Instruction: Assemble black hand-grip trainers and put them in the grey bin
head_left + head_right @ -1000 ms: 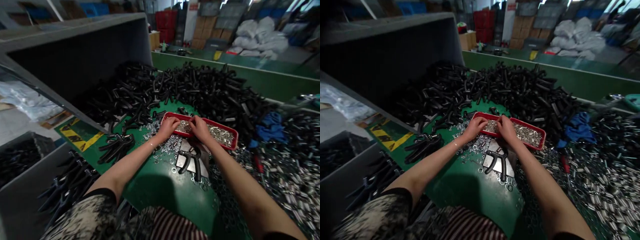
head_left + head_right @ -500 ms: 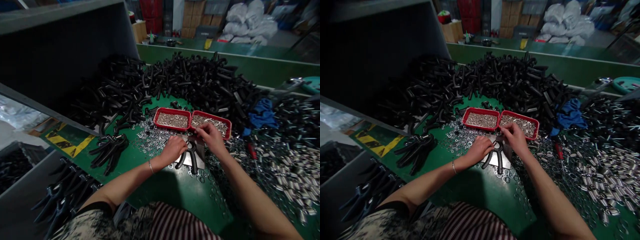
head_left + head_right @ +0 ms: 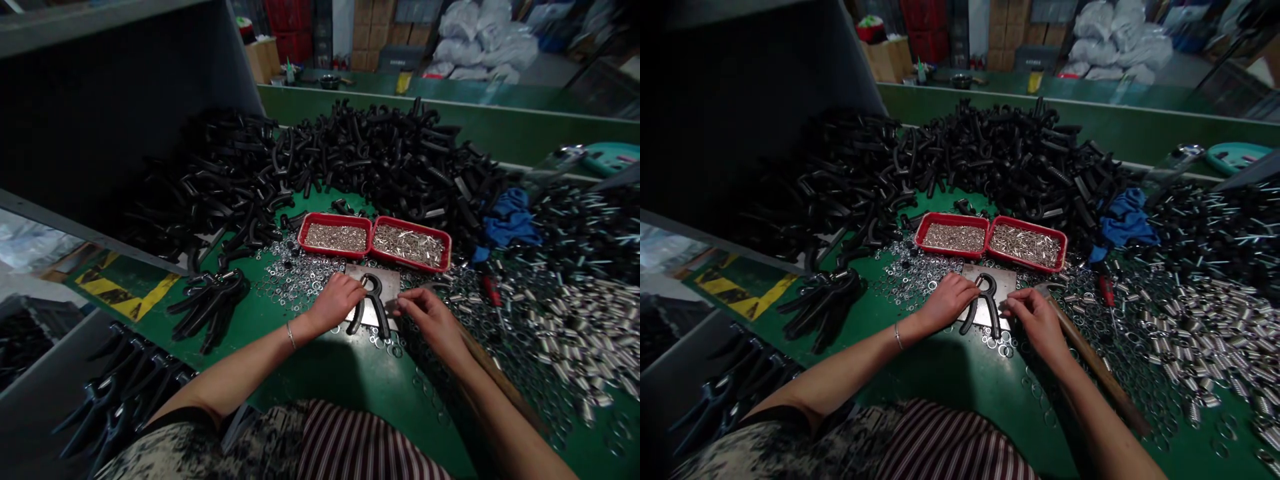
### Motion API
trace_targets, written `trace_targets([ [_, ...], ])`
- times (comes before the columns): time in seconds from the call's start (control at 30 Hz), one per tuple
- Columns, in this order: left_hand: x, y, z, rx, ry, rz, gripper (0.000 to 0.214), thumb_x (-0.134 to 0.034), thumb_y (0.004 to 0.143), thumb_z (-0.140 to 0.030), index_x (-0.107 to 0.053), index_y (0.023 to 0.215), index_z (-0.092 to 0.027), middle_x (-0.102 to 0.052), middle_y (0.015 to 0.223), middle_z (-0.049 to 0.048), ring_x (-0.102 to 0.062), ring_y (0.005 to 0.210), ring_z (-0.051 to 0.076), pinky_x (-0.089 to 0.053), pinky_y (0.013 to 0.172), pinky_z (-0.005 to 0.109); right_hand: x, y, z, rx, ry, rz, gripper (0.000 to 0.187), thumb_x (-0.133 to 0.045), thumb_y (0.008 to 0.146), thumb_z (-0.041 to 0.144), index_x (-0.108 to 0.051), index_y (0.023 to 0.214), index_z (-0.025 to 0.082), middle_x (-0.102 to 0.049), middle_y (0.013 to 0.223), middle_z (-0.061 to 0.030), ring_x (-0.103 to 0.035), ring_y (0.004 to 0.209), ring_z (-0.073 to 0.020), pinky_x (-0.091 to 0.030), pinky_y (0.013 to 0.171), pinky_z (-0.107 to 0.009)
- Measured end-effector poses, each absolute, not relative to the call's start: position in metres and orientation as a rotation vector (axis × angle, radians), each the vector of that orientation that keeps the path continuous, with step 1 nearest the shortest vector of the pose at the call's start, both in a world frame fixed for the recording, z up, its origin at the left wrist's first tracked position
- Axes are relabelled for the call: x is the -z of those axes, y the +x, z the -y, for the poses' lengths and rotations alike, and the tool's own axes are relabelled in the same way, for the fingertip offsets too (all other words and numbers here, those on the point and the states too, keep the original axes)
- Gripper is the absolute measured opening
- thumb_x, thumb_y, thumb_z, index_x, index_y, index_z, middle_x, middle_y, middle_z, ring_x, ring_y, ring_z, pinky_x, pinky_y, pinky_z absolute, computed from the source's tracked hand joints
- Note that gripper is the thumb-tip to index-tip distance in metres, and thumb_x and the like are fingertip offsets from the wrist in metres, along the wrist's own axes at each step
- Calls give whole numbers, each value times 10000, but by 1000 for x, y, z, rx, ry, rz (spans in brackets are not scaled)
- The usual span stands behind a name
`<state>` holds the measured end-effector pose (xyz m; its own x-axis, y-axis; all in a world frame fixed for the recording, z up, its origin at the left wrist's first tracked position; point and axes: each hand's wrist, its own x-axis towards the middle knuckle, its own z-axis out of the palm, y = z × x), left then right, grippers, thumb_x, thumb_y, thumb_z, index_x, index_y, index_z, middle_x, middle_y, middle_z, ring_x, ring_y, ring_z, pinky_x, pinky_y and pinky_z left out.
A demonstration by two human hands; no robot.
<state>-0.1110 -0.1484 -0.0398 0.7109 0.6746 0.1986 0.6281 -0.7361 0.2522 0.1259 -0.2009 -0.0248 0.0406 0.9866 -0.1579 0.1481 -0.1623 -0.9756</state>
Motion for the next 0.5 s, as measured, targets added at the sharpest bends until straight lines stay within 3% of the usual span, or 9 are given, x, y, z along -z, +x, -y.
trace_targets([
  [0.13,37,-113,145,-553,2516,-1147,217,-488,1018,-304,-647,1096,-177,-668,1094,62,-561,1068,202,-409,985,365,29,112,182,-1076,-1514,1453,249,-669,875,474,-639,859,228,-692,770,-39,-653,705,-223,-540,727,-390],
  [0.3,19,-125,107,-830,2392,-1244,150,-517,1004,-273,-621,1020,-166,-666,1050,57,-580,1031,184,-429,968,353,46,98,165,-488,-1320,2037,169,-567,963,353,-652,879,234,-678,915,-91,-587,929,-270,-483,893,-449],
  [0.5,9,-140,43,-899,2420,-1372,143,-528,989,-247,-634,938,-165,-679,986,61,-592,992,203,-427,940,362,54,94,162,-278,-1186,2202,146,-514,994,251,-638,937,197,-649,925,-104,-554,907,-249,-488,820,-399],
])
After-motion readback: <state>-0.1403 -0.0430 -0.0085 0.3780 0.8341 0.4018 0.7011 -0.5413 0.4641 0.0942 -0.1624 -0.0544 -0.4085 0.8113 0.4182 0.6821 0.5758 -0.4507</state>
